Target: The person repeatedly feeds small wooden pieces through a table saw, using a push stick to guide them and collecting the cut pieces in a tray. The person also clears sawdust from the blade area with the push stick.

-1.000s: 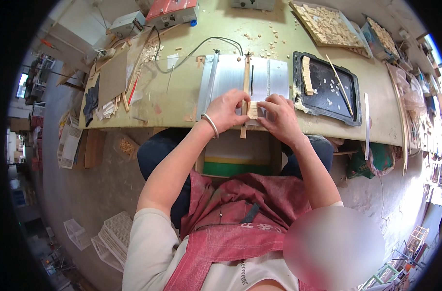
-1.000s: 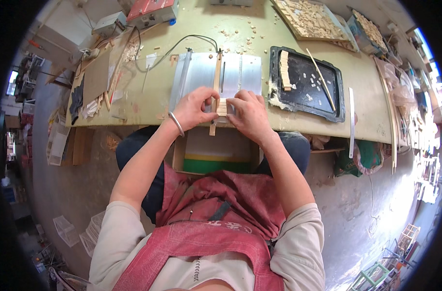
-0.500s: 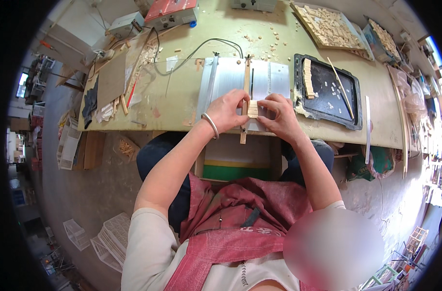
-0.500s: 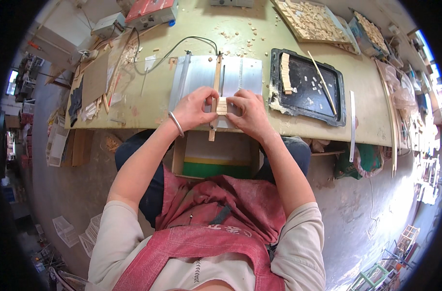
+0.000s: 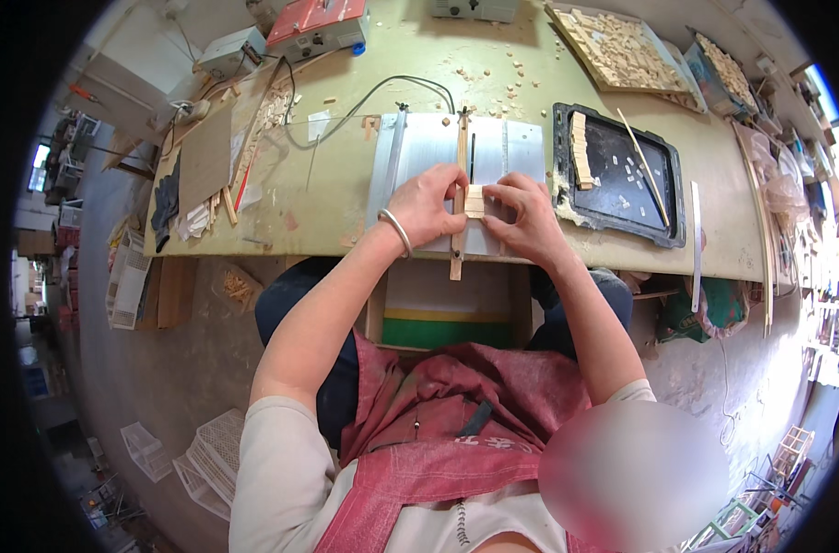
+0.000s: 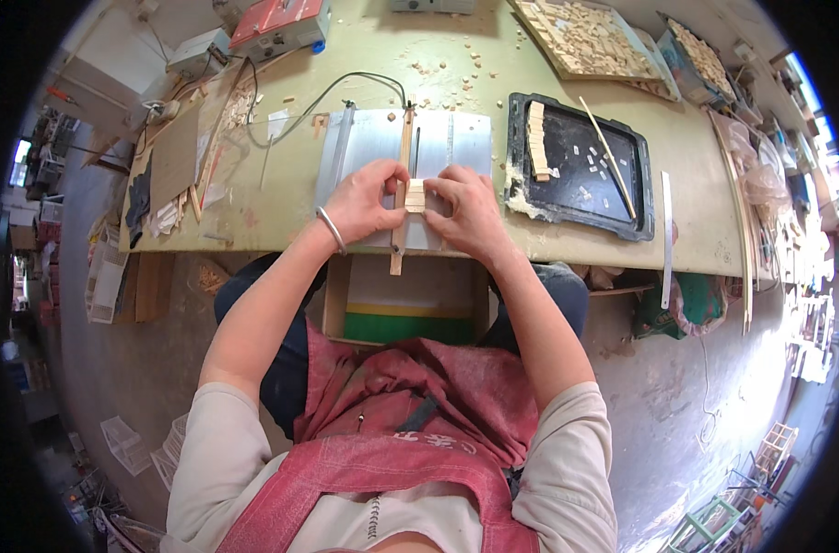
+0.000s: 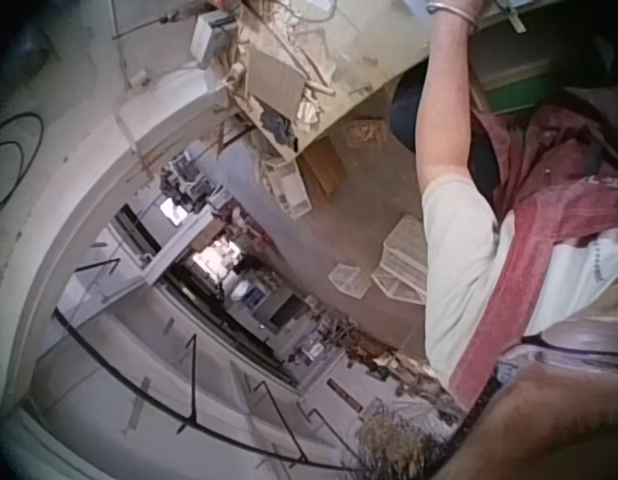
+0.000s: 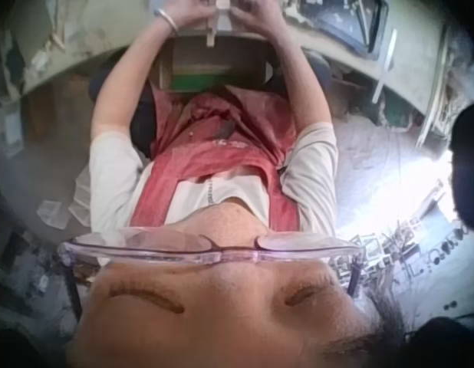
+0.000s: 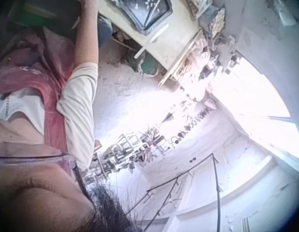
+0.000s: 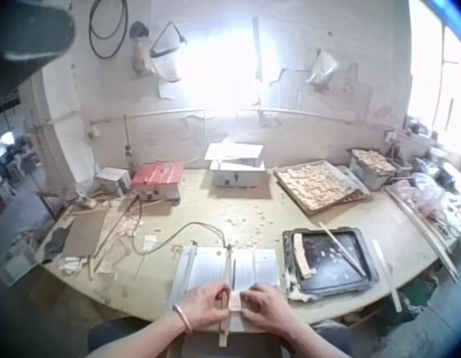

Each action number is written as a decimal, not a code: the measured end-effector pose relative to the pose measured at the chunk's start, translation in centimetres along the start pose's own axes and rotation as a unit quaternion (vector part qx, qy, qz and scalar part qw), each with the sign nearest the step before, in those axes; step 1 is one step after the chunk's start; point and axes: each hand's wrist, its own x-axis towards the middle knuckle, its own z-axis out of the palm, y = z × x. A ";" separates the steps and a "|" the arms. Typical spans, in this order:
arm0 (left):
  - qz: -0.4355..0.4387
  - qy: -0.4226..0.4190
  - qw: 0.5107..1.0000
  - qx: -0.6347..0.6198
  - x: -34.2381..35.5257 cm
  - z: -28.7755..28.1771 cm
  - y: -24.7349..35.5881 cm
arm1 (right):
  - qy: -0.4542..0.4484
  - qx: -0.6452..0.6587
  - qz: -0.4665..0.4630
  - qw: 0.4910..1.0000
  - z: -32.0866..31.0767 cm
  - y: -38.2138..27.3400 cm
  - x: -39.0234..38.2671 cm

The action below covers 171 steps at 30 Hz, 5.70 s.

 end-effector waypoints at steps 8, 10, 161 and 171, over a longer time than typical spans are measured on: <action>0.003 0.008 1.000 -0.015 0.9 0.0 -0.8 | -0.008 0.002 0.007 1.000 -0.2 0.2 1.0; 0.001 0.011 1.000 -0.017 1.2 0.0 -0.8 | -0.006 0.001 0.006 1.000 -0.3 0.5 1.1; 0.033 0.018 0.998 0.043 -1.8 0.3 0.9 | 0.013 -0.211 -0.087 0.974 1.8 -3.2 -3.1; 0.032 0.014 0.998 0.055 -1.8 0.0 1.0 | -0.024 -0.092 -0.031 0.995 -0.8 -2.3 -1.3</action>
